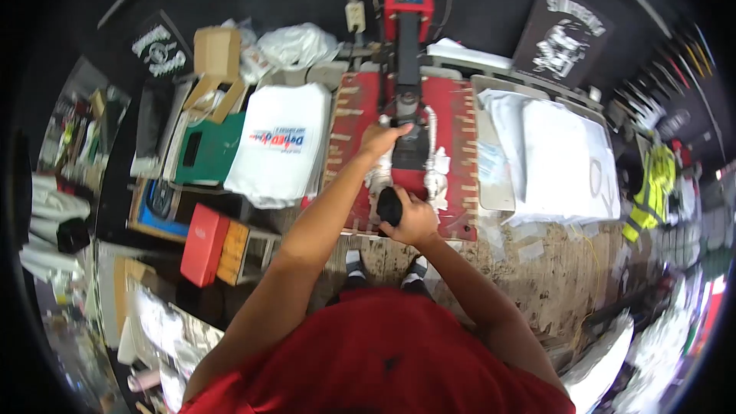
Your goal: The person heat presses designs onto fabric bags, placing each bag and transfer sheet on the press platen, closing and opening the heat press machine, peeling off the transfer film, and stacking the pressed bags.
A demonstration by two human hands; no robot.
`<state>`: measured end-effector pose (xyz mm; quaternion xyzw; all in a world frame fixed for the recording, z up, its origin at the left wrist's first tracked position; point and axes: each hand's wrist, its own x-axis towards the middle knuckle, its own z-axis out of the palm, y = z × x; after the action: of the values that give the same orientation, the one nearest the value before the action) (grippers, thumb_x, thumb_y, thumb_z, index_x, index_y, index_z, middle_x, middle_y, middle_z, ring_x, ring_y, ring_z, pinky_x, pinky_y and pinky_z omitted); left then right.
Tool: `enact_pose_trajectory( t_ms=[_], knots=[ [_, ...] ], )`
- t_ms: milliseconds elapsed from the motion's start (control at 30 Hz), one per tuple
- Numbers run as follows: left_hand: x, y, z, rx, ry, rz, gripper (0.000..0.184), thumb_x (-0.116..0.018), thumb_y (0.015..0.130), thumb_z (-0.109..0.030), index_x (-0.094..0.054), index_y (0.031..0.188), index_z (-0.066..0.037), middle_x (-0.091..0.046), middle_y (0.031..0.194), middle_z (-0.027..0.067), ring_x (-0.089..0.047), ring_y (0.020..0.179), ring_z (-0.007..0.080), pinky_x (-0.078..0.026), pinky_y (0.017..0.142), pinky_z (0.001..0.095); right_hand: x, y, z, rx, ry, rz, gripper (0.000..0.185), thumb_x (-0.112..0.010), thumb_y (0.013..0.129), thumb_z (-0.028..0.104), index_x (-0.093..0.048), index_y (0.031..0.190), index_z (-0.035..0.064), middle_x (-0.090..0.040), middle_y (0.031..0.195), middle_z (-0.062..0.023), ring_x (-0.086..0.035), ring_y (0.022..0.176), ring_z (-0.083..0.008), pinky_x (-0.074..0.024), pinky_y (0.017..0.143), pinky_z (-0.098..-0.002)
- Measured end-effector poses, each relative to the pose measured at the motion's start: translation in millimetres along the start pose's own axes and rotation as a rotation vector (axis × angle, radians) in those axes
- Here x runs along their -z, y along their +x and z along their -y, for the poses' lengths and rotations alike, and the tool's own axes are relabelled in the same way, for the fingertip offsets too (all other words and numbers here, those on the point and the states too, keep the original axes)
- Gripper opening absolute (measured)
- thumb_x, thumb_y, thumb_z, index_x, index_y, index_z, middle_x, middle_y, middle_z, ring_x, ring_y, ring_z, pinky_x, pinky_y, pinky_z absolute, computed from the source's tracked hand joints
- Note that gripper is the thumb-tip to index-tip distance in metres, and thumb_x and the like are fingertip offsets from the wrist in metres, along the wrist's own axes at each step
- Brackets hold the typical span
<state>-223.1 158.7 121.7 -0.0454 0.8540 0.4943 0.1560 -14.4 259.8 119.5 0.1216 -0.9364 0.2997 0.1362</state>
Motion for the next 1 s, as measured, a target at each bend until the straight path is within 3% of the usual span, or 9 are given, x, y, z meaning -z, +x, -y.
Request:
enact_pose_trajectory(
  t_ms=[133, 200, 300, 367, 433, 467, 633, 833, 1000],
  knots=[
    [4.3, -16.6, -12.6, -0.005, -0.130, -0.020, 0.075, -0.085, 0.065, -0.057, -0.072, 0.107, 0.004, -0.071, 0.115, 0.0225, -0.066, 0.115, 0.0310, -0.048, 0.097, 0.0397, 3.7, -6.2, 12.2, -0.158, -0.039, 0.049, 0.075, -0.076, 0.068, 0.042, -0.049, 0.128, 0.0048, -0.067, 0.094, -0.0269, -0.068, 0.085, -0.0437, -0.0558, 0.080, -0.0508],
    [17.9, -48.9, -30.8, -0.017, -0.344, 0.136, 0.072, -0.087, 0.067, -0.049, -0.071, 0.114, 0.003, -0.070, 0.120, 0.0167, -0.064, 0.115, 0.0245, -0.046, 0.099, 0.0370, 12.6, -6.5, 19.3, -0.230, -0.038, 0.119, 0.075, -0.074, 0.071, 0.043, -0.049, 0.129, 0.0028, -0.067, 0.098, -0.0288, -0.068, 0.089, -0.0437, -0.0554, 0.081, -0.0508],
    [-0.1, -9.6, -16.2, -0.025, -0.356, 0.172, 0.073, -0.088, 0.069, -0.046, -0.069, 0.121, 0.002, -0.068, 0.126, 0.0142, -0.061, 0.118, 0.0215, -0.044, 0.100, 0.0362, 12.8, -10.2, 17.2, -0.186, -0.024, 0.052, 0.075, -0.073, 0.073, 0.046, -0.050, 0.127, -0.0013, -0.068, 0.097, -0.0306, -0.068, 0.088, -0.0448, -0.0548, 0.081, -0.0522],
    [3.7, -9.5, -15.2, 0.049, -0.239, 0.172, 0.099, -0.085, 0.069, -0.054, -0.051, 0.141, 0.005, -0.053, 0.144, 0.0211, -0.047, 0.135, 0.0286, -0.037, 0.110, 0.0437, 10.7, -14.9, 13.6, -0.205, -0.054, 0.065, 0.079, -0.072, 0.072, 0.046, -0.048, 0.129, -0.0020, -0.068, 0.093, -0.0299, -0.068, 0.085, -0.0446, -0.0548, 0.079, -0.0518],
    [5.0, -12.3, -14.4, 0.040, -0.176, 0.128, 0.098, -0.084, 0.070, -0.054, -0.051, 0.140, 0.006, -0.053, 0.144, 0.0213, -0.048, 0.134, 0.0304, -0.037, 0.110, 0.0435, 10.2, -8.5, 10.2, -0.235, -0.077, 0.110, 0.080, -0.072, 0.071, 0.046, -0.048, 0.129, -0.0021, -0.068, 0.092, -0.0299, -0.068, 0.084, -0.0450, -0.0548, 0.077, -0.0519],
    [-0.2, -7.7, -10.9, 0.049, -0.159, 0.017, 0.085, -0.086, 0.067, -0.053, -0.065, 0.122, 0.008, -0.065, 0.128, 0.0222, -0.060, 0.123, 0.0298, -0.046, 0.100, 0.0404, 4.9, -8.5, 6.4, -0.207, -0.077, 0.094, 0.073, -0.071, 0.072, 0.048, -0.050, 0.122, -0.0009, -0.068, 0.093, -0.0292, -0.068, 0.082, -0.0464, -0.0551, 0.078, -0.0523],
    [-13.1, -12.2, 1.3, -0.033, -0.140, -0.039, 0.082, -0.084, 0.071, -0.055, -0.064, 0.115, 0.012, -0.068, 0.119, 0.0254, -0.064, 0.114, 0.0372, -0.047, 0.094, 0.0446, -9.6, -8.5, -9.7, -0.107, 0.023, 0.020, 0.071, -0.076, 0.067, 0.048, -0.053, 0.118, 0.0052, -0.067, 0.088, -0.0245, -0.069, 0.080, -0.0411, -0.0552, 0.071, -0.0507],
    [-19.2, -8.7, 2.2, -0.147, -0.336, -0.098, 0.060, -0.087, 0.075, -0.036, -0.062, 0.109, 0.007, -0.070, 0.103, 0.0175, -0.066, 0.095, 0.0276, -0.049, 0.087, 0.0382, -13.9, -5.5, -15.6, -0.087, 0.007, -0.030, 0.075, -0.077, 0.068, 0.054, -0.054, 0.122, 0.0065, -0.065, 0.085, -0.0209, -0.068, 0.073, -0.0375, -0.0550, 0.065, -0.0470],
    [-17.2, -8.6, 0.1, -0.158, -0.390, -0.047, 0.057, -0.087, 0.077, -0.033, -0.063, 0.109, 0.007, -0.070, 0.106, 0.0171, -0.066, 0.096, 0.0267, -0.049, 0.088, 0.0377, -6.8, -4.5, -12.8, -0.073, -0.003, -0.034, 0.074, -0.076, 0.070, 0.055, -0.054, 0.122, 0.0075, -0.066, 0.085, -0.0204, -0.068, 0.071, -0.0373, -0.0549, 0.063, -0.0466]
  ],
)
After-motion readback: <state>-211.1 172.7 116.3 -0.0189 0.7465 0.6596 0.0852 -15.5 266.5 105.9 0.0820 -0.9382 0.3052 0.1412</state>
